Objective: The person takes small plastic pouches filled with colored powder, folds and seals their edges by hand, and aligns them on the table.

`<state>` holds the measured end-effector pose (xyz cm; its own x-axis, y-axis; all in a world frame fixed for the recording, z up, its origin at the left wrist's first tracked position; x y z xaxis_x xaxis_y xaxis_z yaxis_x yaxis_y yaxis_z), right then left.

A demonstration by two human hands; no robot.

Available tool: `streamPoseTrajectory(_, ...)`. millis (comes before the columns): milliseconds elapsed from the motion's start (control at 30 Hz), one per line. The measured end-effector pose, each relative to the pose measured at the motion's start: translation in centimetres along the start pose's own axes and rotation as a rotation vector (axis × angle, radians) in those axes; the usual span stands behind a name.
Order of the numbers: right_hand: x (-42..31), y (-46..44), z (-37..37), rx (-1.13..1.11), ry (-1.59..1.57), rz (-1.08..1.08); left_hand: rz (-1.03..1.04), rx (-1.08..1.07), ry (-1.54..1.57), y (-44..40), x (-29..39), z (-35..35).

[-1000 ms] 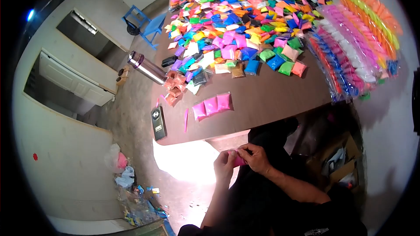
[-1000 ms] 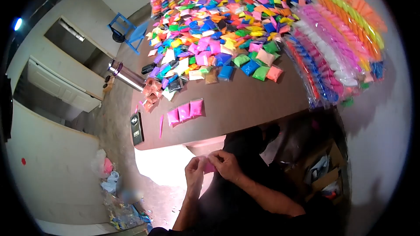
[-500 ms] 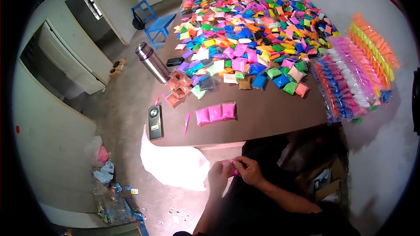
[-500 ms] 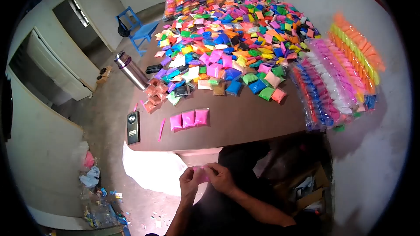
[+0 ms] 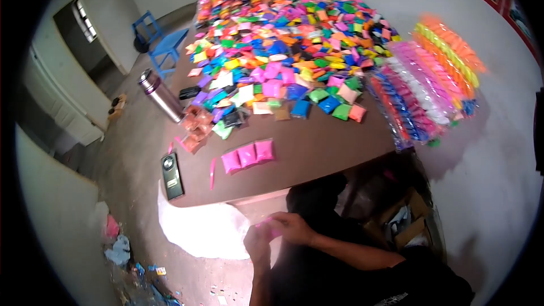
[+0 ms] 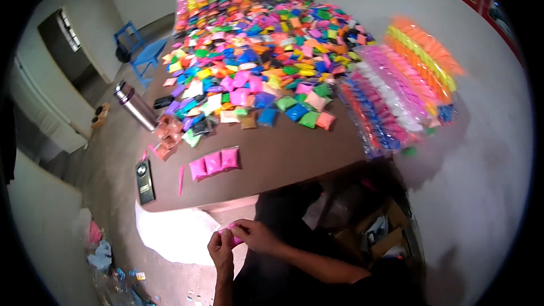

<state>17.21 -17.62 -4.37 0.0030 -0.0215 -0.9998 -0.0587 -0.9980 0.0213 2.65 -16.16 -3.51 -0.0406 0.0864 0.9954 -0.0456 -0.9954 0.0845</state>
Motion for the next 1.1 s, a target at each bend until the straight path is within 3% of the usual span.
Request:
streamPoseTrajectory(167,-1.0,0.4,-0.4,0.042,-0.198,0.09,-0.13,-0.065,0.085,1.1,1.8,2.2)
streamPoseTrajectory(433,-1.1,0.2,-0.6,0.042,-0.116,-0.062,0.031,-0.045,0.003,1.2,3.7,3.4)
streamPoseTrajectory(600,-1.6,0.7,-1.6,0.041,-0.194,0.014,-0.082,-0.086,0.058,1.2,2.2,3.2)
streamPoseTrajectory(800,-1.5,0.9,-2.2,0.109,-0.265,0.052,-0.039,-0.136,0.011,1.8,3.1,4.3)
streamPoseTrajectory(1000,-1.5,0.6,-2.6,0.016,-0.305,-0.011,-0.032,-0.154,0.016,1.4,3.1,3.9)
streamPoseTrajectory(1100,-0.8,0.6,-2.3,0.116,-0.264,-0.088,-0.082,-0.151,0.006,1.6,3.2,4.3)
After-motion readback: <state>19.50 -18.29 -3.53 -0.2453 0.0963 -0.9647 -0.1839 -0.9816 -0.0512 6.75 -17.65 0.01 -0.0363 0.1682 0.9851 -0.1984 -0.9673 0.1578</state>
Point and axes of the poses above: each hand's wrist, its own y-axis away from the middle knuckle, its own z-axis out of the palm, x = y × z, the point moved 3 cm from there along -y, towards the middle knuckle, and after that the axes turned 5 degrees about y, right-handed, at the moved point
